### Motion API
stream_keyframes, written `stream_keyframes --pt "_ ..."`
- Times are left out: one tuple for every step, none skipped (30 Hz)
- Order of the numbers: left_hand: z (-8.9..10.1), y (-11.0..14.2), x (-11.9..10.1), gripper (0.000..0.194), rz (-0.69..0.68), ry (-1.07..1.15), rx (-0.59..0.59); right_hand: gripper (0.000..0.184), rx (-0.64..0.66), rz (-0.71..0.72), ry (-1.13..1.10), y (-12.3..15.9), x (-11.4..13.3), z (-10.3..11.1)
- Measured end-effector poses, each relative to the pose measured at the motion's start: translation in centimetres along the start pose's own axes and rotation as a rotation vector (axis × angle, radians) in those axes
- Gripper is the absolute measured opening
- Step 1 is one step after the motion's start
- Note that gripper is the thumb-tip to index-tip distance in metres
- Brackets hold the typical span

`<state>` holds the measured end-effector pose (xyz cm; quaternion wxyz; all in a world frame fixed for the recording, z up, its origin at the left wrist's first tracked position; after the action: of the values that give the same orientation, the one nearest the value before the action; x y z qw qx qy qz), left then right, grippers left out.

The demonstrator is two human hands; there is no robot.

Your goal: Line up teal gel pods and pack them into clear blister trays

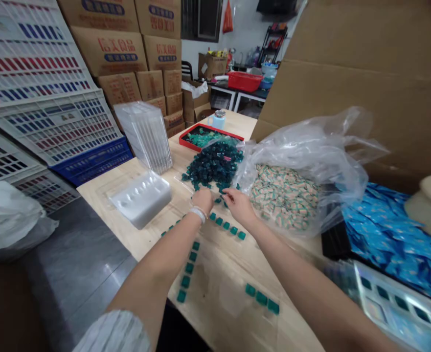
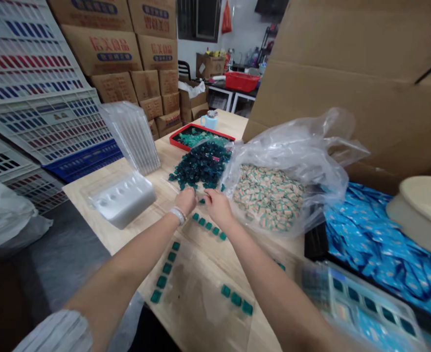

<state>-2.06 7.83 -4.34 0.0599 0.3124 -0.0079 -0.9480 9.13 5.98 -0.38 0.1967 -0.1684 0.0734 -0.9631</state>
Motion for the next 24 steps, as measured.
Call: stream_keyframes --pt "-0.3 0.0 0.0 0.023 -0.013 -0.004 0.006 0.024 0.025 -0.024 0.015 -2.1 -0.1 -1.1" --pt "-0.6 0.1 0.1 0.022 -0.031 -0.005 0.011 0.023 0.051 -0.027 0.029 -3.8 0.0 -2.2" --pt "-0.7 0.3 0.2 0.021 -0.049 -0.004 0.019 0.021 0.071 -0.016 0.041 -5.1 0.2 -3.3" --pt "-0.7 0.6 0.4 0.02 -0.069 -0.002 0.029 0.019 0.09 -0.001 0.048 -6.1 0.4 -4.3" --pt "-0.7 0.8 0.5 0.02 -0.089 0.001 0.04 0.016 0.111 0.01 0.057 -6.9 0.6 -5.2" --pt "-0.4 1.0 0.6 0.019 -0.107 0.001 0.051 0.013 0.134 0.015 0.065 -7.4 0.9 -6.1" --pt "-0.1 1.2 0.6 0.02 -0.129 0.007 0.057 0.01 0.157 0.016 0.071 -7.9 1.1 -6.7" --pt "0.4 1.5 0.5 0.02 -0.16 0.026 0.061 0.007 0.177 0.012 0.075 -8.3 1.3 -7.2" --pt "1.0 1.8 0.4 0.021 -0.191 0.065 0.061 0.004 0.191 0.004 0.075 -8.6 1.5 -7.4" --pt "1.5 2.2 0.3 0.02 -0.21 0.129 0.061 0.003 0.201 -0.008 0.07 -8.7 1.7 -7.4" --pt "2.1 2.8 0.4 0.019 -0.208 0.222 0.067 0.003 0.204 -0.02 0.059 -8.7 1.7 -7.2" --pt "2.4 3.5 0.7 0.018 -0.185 0.344 0.085 0.004 0.202 -0.034 0.045 -8.2 1.6 -6.7" --pt "2.6 4.5 1.1 0.016 -0.139 0.483 0.116 0.005 0.198 -0.05 0.034 -7.4 1.3 -6.1" --pt "2.5 5.7 1.6 0.016 -0.079 0.618 0.161 0.007 0.194 -0.059 0.01 -6.0 0.8 -5.3" --pt "2.2 7.1 2.0 0.017 -0.015 0.743 0.208 0.009 0.192 -0.059 -0.031 -4.1 0.4 -4.5" --pt "1.7 8.6 2.3 0.018 0.047 0.853 0.258 0.012 0.193 -0.06 -0.083 -1.7 -0.1 -3.7" --pt "1.0 10.3 2.5 0.019 0.109 0.949 0.298 0.014 0.187 -0.044 -0.181 1.1 -0.5 -2.9" --pt "0.3 11.9 2.6 0.02 0.173 1.034 0.331 0.016 0.188 -0.047 -0.281 4.1 -0.9 -2.1" --pt "-0.6 13.4 2.5 0.021 0.235 1.116 0.359 0.017 0.187 -0.09 -0.362 7.2 -1.6 -1.5" --pt "-1.6 14.8 2.1 0.022 0.291 1.203 0.386 0.018 0.185 -0.149 -0.412 10.2 -2.2 -1.2" --pt "-2.6 16.1 1.6 0.023 0.336 1.293 0.412 0.018 0.167 -0.217 -0.452 12.9 -2.7 -0.8" --pt "-3.5 17.1 0.7 0.024 0.365 1.377 0.44 0.019 0.146 -0.282 -0.493 15.2 -3.0 -0.6" --pt "-4.4 17.9 -0.2 0.024 0.383 1.448 0.465 0.02 0.123 -0.335 -0.532 17.0 -3.1 -0.5" --pt "-5.1 18.5 -1.0 0.025 0.397 1.503 0.485 0.021 0.097 -0.377 -0.574 18.3 -3.0 -0.5"
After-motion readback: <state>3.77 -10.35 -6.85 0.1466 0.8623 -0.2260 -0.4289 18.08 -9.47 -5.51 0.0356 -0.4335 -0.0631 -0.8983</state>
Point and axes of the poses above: each hand's wrist, its own y-axis away from the middle knuckle, its own z-axis out of the back of the hand, x = y × z, the point moved 8 cm from there along -y, towards the middle knuckle, and after that the axes turned 11 degrees about y, right-handed, at the moved point
